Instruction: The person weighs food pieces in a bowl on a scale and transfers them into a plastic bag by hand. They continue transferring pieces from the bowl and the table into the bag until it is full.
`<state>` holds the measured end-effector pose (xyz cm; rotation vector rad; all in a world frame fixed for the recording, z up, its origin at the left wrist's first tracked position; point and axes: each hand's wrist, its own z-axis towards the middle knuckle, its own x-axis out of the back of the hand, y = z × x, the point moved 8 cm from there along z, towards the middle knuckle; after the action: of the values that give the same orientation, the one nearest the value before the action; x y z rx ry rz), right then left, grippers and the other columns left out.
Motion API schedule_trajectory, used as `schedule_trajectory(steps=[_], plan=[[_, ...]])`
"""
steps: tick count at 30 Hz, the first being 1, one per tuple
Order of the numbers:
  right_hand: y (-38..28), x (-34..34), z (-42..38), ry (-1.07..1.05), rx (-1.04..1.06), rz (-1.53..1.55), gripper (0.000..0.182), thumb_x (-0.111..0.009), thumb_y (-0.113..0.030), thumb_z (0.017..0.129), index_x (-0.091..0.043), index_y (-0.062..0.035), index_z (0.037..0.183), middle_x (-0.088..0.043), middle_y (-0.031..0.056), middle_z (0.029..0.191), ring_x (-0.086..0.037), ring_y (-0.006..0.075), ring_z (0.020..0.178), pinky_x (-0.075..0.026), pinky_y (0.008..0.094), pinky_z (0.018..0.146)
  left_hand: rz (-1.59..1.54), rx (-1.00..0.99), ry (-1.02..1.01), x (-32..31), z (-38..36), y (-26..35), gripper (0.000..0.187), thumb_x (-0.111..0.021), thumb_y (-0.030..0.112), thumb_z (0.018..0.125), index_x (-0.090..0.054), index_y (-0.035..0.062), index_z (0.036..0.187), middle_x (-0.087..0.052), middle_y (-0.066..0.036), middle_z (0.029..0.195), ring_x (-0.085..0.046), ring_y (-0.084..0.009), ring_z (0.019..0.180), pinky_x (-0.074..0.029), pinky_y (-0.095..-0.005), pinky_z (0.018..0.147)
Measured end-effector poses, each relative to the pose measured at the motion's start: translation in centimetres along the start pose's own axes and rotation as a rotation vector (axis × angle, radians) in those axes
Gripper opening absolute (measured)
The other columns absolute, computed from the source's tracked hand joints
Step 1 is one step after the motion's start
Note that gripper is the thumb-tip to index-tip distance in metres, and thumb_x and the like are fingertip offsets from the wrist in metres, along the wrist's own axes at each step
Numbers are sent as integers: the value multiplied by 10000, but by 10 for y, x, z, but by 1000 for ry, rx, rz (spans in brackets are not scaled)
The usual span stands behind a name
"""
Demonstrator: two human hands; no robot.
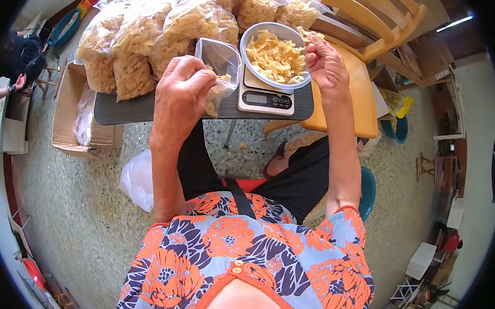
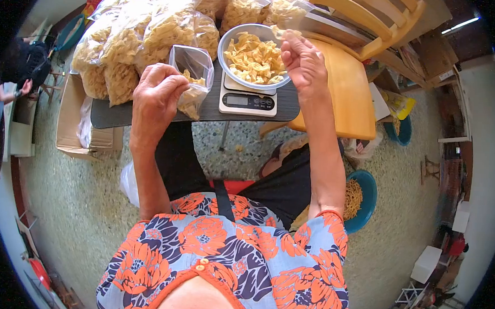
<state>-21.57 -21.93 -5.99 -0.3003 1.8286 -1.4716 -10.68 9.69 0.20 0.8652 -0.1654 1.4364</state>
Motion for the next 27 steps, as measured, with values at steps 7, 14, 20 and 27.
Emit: schedule_trajectory(steps=[7, 14, 20, 27], plan=[[-6, -61, -55, -133, 31, 50, 263, -749, -74, 967, -661, 38, 1188, -741, 86, 905, -688, 104, 716, -550, 209, 572, 14, -18, -23, -7, 1, 3, 105, -796, 36, 814, -741, 15, 901, -667, -105, 921, -639, -306, 915, -527, -420, 802], [12, -137, -83, -217, 447, -716, 267, -839, -138, 867, -720, -11, 1070, -738, 69, 854, -664, 106, 674, -530, 270, 587, 5, -28, -9, -5, 2, 6, 112, -798, 41, 808, -740, 19, 901, -664, -102, 918, -638, -307, 902, -525, -419, 795], [-18, -112, -77, -88, 497, -799, 234, -836, -148, 859, -758, -67, 1064, -689, 44, 929, -588, 100, 709, -513, 290, 668, -31, 28, 29, 7, -1, -6, 90, -782, 38, 807, -724, 23, 874, -647, -100, 901, -634, -314, 911, -524, -429, 796], [-33, -61, -54, -255, 440, -1298, 127, -765, -105, 874, -749, -57, 990, -752, 105, 969, -699, 217, 803, -562, 347, 768, -52, 64, 63, 7, -5, -14, 118, -795, -2, 816, -742, 13, 921, -662, -100, 912, -639, -291, 914, -519, -402, 804]])
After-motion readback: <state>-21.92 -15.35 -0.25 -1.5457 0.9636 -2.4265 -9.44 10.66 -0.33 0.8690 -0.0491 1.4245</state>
